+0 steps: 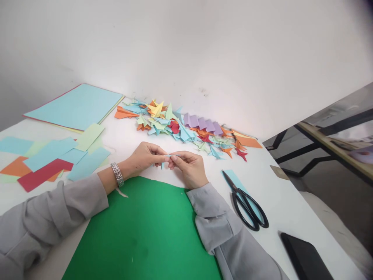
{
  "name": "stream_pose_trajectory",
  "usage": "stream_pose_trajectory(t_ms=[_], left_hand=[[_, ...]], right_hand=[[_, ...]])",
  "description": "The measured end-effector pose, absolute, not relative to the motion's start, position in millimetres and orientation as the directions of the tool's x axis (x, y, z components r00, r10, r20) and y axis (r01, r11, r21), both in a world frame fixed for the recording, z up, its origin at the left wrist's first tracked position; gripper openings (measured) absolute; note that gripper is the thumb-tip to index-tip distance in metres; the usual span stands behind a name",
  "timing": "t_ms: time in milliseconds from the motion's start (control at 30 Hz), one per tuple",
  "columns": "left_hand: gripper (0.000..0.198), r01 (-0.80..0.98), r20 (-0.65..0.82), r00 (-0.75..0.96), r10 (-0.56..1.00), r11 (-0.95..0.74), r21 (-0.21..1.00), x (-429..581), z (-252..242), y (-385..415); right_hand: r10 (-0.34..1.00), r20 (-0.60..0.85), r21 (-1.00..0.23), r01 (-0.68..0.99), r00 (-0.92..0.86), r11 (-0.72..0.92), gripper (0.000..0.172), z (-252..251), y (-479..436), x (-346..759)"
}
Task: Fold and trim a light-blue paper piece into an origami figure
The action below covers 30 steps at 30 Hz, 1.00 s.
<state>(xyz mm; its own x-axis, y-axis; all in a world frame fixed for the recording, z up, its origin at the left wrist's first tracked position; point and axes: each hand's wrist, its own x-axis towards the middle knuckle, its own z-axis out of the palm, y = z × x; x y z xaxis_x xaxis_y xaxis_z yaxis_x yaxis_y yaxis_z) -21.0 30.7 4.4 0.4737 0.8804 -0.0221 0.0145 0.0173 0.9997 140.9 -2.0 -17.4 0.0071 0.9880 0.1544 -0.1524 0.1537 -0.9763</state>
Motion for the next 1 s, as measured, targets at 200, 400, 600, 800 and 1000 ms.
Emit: stream_pose_trajectory(t_ms=[200,400,600,800,1000], left_hand=[[0.015,0.028,-0.034,0.448,0.893,0.024,0.999,-20.0,3.9,30.1],[0.016,0.059,-0.041,0.409,0.912,0.019,0.998,-19.9,0.7,31.6],[0.016,0.102,-0.053,0.398,0.916,0.013,0.995,-18.3,2.6,30.1],[0.009,0.140,-0.047,0.448,0.893,-0.018,0.990,-18.5,8.5,27.8],[0.006,0.144,-0.069,0.479,0.875,0.000,0.990,-20.6,9.3,31.1]], right_hand=[[0.989,0.144,-0.978,-0.155,-0.013,0.140,0.020,-17.1,-2.1,141.4],[0.992,0.106,-0.963,-0.257,-0.062,0.086,0.026,-16.8,-2.5,141.2],[0.996,0.083,-0.979,-0.192,-0.041,0.073,0.027,-15.9,-1.9,138.6],[0.991,0.019,-0.994,-0.113,-0.133,0.004,0.032,-15.9,0.5,141.0],[0.977,-0.040,-0.993,-0.100,-0.207,-0.062,0.026,-14.6,1.0,148.7]])
